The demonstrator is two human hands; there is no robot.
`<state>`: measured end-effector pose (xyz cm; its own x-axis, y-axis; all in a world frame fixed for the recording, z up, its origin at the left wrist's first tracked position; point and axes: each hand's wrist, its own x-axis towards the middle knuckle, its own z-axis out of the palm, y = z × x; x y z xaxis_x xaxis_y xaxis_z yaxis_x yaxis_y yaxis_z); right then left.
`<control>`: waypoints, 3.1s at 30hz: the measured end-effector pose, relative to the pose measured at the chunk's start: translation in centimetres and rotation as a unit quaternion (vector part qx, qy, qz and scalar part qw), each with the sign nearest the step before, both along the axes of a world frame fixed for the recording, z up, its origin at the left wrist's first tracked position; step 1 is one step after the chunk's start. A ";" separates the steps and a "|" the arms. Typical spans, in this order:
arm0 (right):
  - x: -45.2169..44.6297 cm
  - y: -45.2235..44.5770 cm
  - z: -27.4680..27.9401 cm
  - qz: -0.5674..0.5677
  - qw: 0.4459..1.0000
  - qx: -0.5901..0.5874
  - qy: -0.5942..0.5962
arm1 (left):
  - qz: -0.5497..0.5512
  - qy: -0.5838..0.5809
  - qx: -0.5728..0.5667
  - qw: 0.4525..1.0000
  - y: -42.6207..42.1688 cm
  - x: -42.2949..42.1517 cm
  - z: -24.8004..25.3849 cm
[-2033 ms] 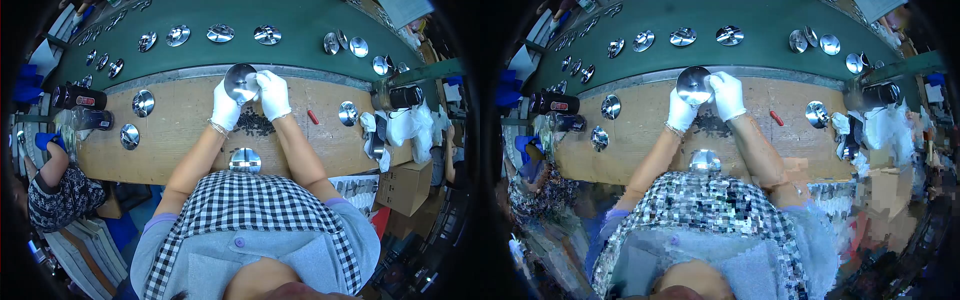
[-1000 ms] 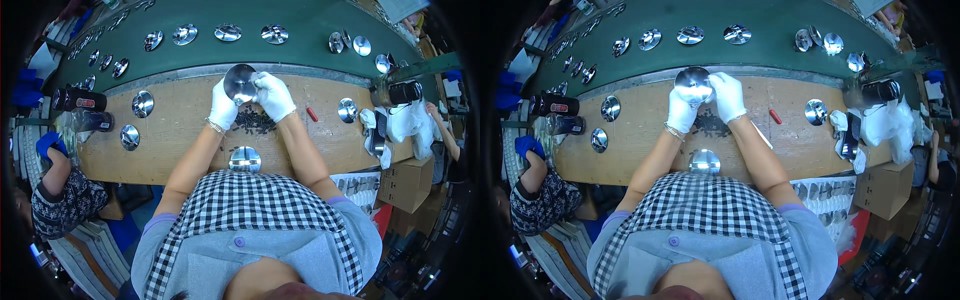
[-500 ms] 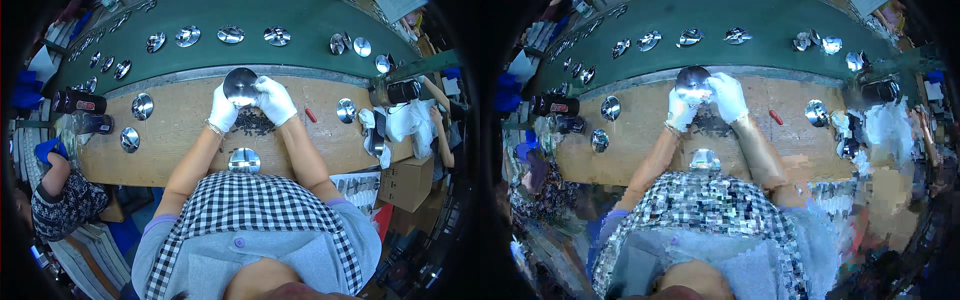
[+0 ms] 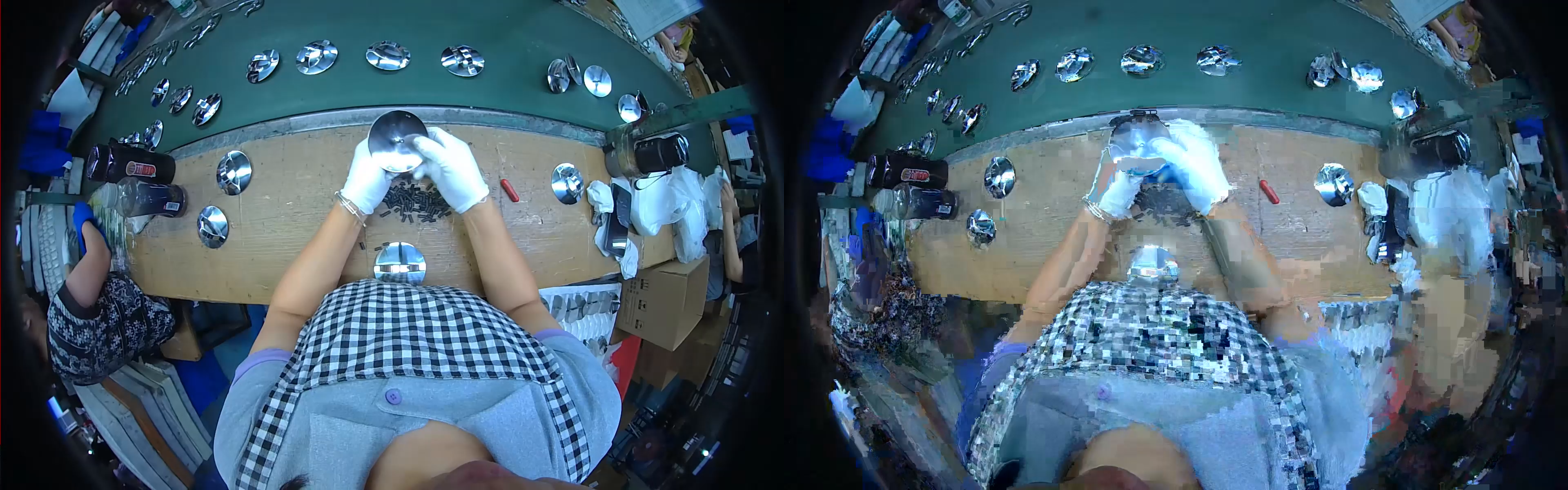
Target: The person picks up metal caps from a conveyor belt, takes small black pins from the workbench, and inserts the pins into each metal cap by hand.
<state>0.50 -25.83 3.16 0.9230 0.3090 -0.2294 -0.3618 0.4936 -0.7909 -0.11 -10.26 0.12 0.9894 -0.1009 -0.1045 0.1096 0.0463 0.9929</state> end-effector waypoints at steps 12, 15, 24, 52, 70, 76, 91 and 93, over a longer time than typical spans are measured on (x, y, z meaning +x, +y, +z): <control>-0.5 0.4 0.2 -0.059 0.954 -0.273 -0.111 | 0.027 -0.001 0.048 0.999 1.2 0.0 2.2; -0.4 -0.2 -0.1 -0.040 0.945 -0.300 -0.127 | 0.002 0.039 0.058 0.998 0.9 0.7 2.0; 0.6 -2.9 -0.6 -0.087 0.945 -0.299 -0.096 | 0.153 -0.048 0.180 0.971 -2.5 3.8 1.5; 5.2 -0.4 0.6 -0.141 0.920 -0.314 -0.189 | 0.144 0.019 -0.022 0.989 0.9 3.4 2.2; 1.8 -0.6 -1.4 0.107 0.859 -0.417 -0.276 | 0.173 -0.073 0.139 0.972 2.1 2.6 -0.4; -0.4 -0.9 -2.4 0.148 0.665 -0.617 -0.394 | 0.156 0.054 -0.119 0.979 2.3 2.8 -1.6; 0.6 1.0 -1.0 -0.004 0.959 -0.235 -0.157 | 0.132 -0.078 0.024 0.988 0.1 0.9 0.6; 0.4 1.1 -0.8 -0.009 0.964 -0.224 -0.144 | 0.128 -0.025 0.059 0.990 0.1 0.7 1.2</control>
